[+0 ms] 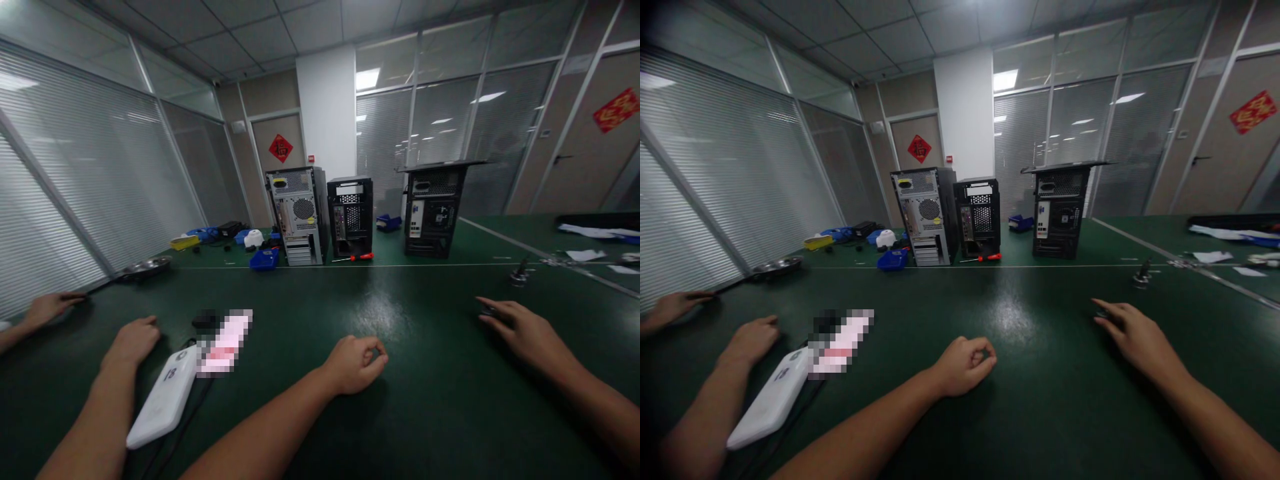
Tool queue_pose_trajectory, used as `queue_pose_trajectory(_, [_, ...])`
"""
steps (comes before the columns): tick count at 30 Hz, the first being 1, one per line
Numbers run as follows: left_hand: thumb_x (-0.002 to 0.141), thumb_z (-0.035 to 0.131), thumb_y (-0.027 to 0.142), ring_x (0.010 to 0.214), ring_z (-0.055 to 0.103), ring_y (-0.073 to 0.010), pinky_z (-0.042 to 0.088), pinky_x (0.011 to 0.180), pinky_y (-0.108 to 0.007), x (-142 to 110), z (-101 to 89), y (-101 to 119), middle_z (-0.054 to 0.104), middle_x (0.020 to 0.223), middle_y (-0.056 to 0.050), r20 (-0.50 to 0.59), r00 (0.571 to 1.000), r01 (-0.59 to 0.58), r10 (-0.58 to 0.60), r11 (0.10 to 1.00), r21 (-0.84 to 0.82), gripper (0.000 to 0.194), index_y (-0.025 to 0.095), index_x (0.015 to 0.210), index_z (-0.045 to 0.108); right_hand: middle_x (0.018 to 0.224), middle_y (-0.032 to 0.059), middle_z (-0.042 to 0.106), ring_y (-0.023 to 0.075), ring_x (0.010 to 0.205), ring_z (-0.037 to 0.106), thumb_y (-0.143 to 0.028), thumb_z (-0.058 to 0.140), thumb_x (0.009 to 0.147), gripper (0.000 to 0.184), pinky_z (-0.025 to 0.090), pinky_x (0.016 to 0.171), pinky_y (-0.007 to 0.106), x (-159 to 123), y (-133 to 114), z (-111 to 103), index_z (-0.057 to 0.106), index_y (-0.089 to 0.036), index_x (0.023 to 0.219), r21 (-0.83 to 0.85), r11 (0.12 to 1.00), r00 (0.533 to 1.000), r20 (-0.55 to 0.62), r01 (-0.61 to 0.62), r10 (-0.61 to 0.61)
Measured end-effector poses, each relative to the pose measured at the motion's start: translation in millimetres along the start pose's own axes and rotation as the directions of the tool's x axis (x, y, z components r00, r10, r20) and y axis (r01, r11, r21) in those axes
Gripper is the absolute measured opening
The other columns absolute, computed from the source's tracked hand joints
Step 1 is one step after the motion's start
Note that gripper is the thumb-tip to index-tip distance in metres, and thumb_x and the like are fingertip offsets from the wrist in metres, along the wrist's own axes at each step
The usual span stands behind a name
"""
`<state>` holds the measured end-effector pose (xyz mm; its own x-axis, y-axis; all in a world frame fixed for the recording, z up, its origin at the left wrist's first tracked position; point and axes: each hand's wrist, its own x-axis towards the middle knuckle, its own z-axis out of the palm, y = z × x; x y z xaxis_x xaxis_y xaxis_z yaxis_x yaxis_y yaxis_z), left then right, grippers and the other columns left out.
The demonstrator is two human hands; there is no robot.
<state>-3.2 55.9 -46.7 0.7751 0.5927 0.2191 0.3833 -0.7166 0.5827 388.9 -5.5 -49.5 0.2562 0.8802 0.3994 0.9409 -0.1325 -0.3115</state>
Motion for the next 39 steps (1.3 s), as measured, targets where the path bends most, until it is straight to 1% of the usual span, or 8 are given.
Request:
queue_pose_trajectory(3, [0.096, 0.048, 0.034, 0.042, 0.037, -0.0080, 0.026, 0.052, -0.022, -1, -0.8, 1, 0.038, 0.049, 0.010, -0.001, 1.000, -0.005, 0.005, 0.998, -0.057, 0.020, 0.018, 0.099, 0.061, 0.128, 0.0090, 0.052, 0.0159, 0.102, 0.059, -0.049, 0.045, 0.094, 0.050, 0.052, 0.085, 0.027, -11, -70, 11, 0.054, -0.025, 0.137, 0.085, 0.965, 0.965, 0.064, 0.248, -0.254])
queue_pose_trajectory(6, [0.096, 0.048, 0.036, 0.042, 0.036, -0.0088, 0.025, 0.051, -0.022, 0, 0.9, 1, 0.039, 0.049, 0.010, -0.036, 0.999, 0.015, -0.019, 0.994, -0.109, 0.023, 0.018, 0.108, 0.056, 0.127, 0.0040, 0.052, 0.0129, 0.107, 0.056, -0.042, 0.044, 0.096, 0.040, 0.050, 0.093, 0.026, -31, -139, 30, 0.055, -0.032, 0.134, 0.153, 0.877, 0.880, 0.075, 0.455, -0.470])
queue_pose_trajectory(10, [0.096, 0.048, 0.041, 0.045, 0.036, -0.0091, 0.024, 0.049, -0.021, 1, 4.1, -3, 0.038, 0.052, 0.010, -0.102, 0.992, 0.047, -0.069, 0.978, -0.202, 0.025, 0.017, 0.095, 0.051, 0.124, 0.0047, 0.053, 0.0115, 0.109, 0.054, -0.030, 0.040, 0.099, 0.035, 0.049, 0.095, 0.026, -53, -184, 49, 0.057, -0.028, 0.129, 0.202, 0.776, 0.791, 0.016, 0.597, -0.612])
queue_pose_trajectory(14, [0.094, 0.052, 0.040, 0.049, 0.036, -0.0087, 0.026, 0.052, -0.021, 1, 3.2, -4, 0.039, 0.054, 0.009, -0.053, 0.998, 0.033, -0.041, 0.989, -0.143, 0.024, 0.018, 0.086, 0.053, 0.120, 0.0043, 0.055, 0.0121, 0.108, 0.054, -0.026, 0.043, 0.097, 0.029, 0.051, 0.091, 0.028, -58, -176, 48, 0.058, -0.025, 0.122, 0.203, 0.712, 0.733, -0.048, 0.672, -0.678])
queue_pose_trajectory(20, [0.095, 0.050, 0.037, 0.049, 0.038, -0.0081, 0.029, 0.058, -0.021, 1, 2.4, -3, 0.039, 0.054, 0.008, -0.036, 0.999, -0.002, 0.002, 1.000, -0.021, 0.024, 0.018, 0.082, 0.055, 0.123, 0.0041, 0.054, 0.0122, 0.111, 0.052, -0.023, 0.047, 0.096, 0.038, 0.049, 0.095, 0.029, -58, -164, 43, 0.047, -0.024, 0.134, 0.196, 0.648, 0.672, -0.096, 0.736, -0.734])
queue_pose_trajectory(26, [0.095, 0.049, 0.033, 0.049, 0.035, -0.0076, 0.028, 0.054, -0.021, 1, 3.3, -4, 0.036, 0.055, 0.008, -0.058, 0.998, -0.038, 0.036, 0.999, -0.032, 0.026, 0.017, 0.075, 0.054, 0.123, 0.0042, 0.051, 0.0136, 0.112, 0.050, -0.017, 0.047, 0.092, 0.041, 0.048, 0.095, 0.031, -58, -172, 44, 0.044, -0.024, 0.132, 0.228, 0.713, 0.729, 0.021, 0.663, -0.685])
queue_pose_trajectory(33, [0.093, 0.051, 0.031, 0.042, 0.035, -0.0073, 0.028, 0.052, -0.021, 1, 1.5, -1, 0.037, 0.049, 0.010, -0.037, 0.999, 0.012, -0.015, 0.998, -0.063, 0.019, 0.016, 0.093, 0.064, 0.113, 0.0072, 0.050, 0.0135, 0.103, 0.049, -0.011, 0.043, 0.088, 0.036, 0.046, 0.090, 0.031, -55, -174, 36, 0.047, -0.017, 0.124, 0.227, 0.800, 0.814, 0.050, 0.555, -0.579])
queue_pose_trajectory(39, [0.088, 0.060, 0.032, 0.044, 0.037, -0.0072, 0.032, 0.057, -0.020, 1, 2.8, -2, 0.037, 0.049, 0.009, -0.035, 0.999, 0.012, -0.013, 1.000, -0.024, 0.020, 0.018, 0.097, 0.071, 0.104, 0.0063, 0.052, 0.0134, 0.098, 0.049, -0.010, 0.044, 0.086, 0.030, 0.042, 0.088, 0.029, -64, -180, 35, 0.050, -0.016, 0.115, 0.246, 0.777, 0.784, 0.091, 0.580, -0.614])
